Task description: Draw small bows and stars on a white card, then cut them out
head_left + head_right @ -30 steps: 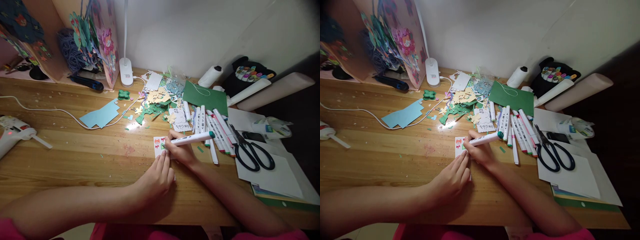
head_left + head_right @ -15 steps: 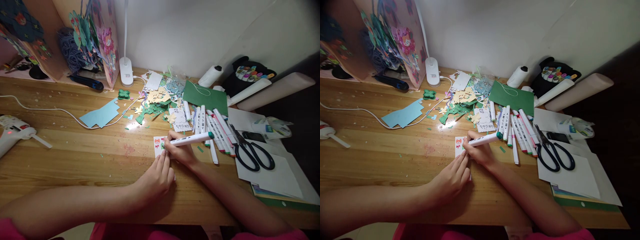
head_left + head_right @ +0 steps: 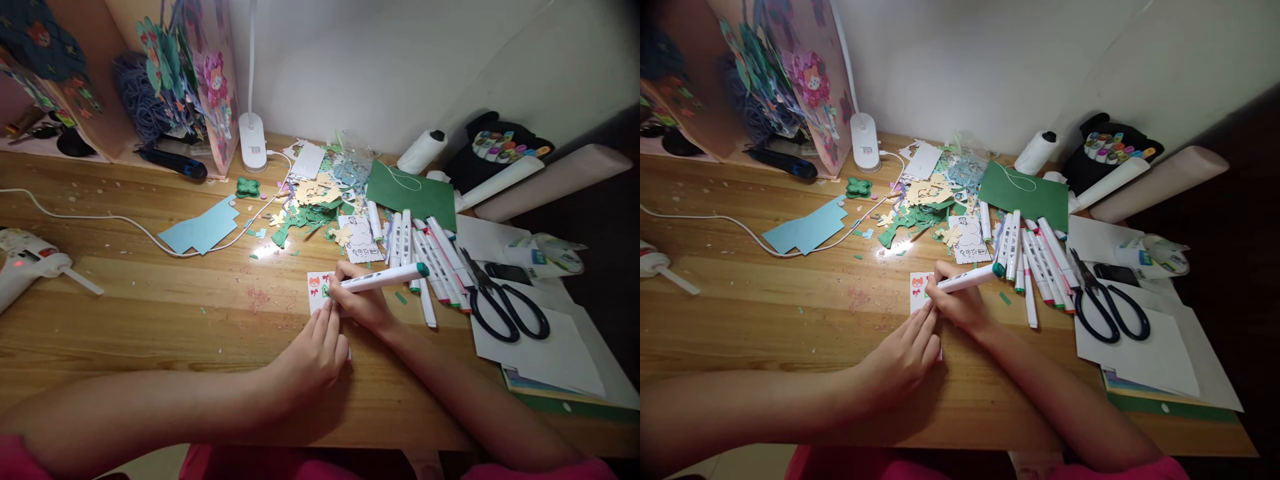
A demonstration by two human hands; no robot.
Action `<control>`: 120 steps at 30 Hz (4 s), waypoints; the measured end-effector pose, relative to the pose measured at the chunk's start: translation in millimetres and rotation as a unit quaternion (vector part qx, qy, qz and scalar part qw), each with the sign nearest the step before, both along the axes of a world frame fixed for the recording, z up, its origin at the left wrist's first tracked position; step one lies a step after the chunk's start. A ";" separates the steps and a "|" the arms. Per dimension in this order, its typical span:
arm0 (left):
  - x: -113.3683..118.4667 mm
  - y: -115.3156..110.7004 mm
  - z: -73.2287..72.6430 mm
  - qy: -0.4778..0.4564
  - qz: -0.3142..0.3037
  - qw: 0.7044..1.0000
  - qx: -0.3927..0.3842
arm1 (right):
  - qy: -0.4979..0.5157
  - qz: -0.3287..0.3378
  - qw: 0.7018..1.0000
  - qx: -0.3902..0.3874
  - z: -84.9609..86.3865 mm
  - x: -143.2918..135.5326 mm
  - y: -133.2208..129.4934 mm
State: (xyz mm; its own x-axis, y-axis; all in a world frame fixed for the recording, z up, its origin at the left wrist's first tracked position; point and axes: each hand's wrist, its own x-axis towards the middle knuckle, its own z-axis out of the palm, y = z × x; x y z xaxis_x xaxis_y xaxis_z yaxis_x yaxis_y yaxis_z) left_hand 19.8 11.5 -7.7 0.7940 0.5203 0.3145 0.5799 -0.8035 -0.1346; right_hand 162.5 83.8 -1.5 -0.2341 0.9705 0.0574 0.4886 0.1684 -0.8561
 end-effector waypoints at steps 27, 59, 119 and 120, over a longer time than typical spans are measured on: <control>0.6 -0.3 0.9 0.004 -0.002 1.000 -0.005 | 0.020 0.009 1.000 0.001 -2.4 1.5 -0.3; -0.4 0.1 1.6 0.014 -0.007 1.000 0.004 | 0.023 0.002 1.000 -0.001 -2.6 1.2 0.2; 0.3 0.9 2.4 0.010 -0.003 1.000 0.007 | 0.054 -0.051 0.997 0.015 -0.5 1.4 2.5; 0.3 0.9 2.1 0.008 -0.003 1.000 0.005 | 0.053 -0.051 0.997 0.015 -0.6 1.4 2.7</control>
State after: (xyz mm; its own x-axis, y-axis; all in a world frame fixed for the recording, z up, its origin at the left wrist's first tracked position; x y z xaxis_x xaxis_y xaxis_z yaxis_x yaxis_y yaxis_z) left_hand 20.1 12.4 -5.7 0.8024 0.5121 0.3065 0.5724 -0.8056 -0.1525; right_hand 164.0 86.5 -2.0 -0.1247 0.9865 0.1065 0.4116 0.1492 -0.8991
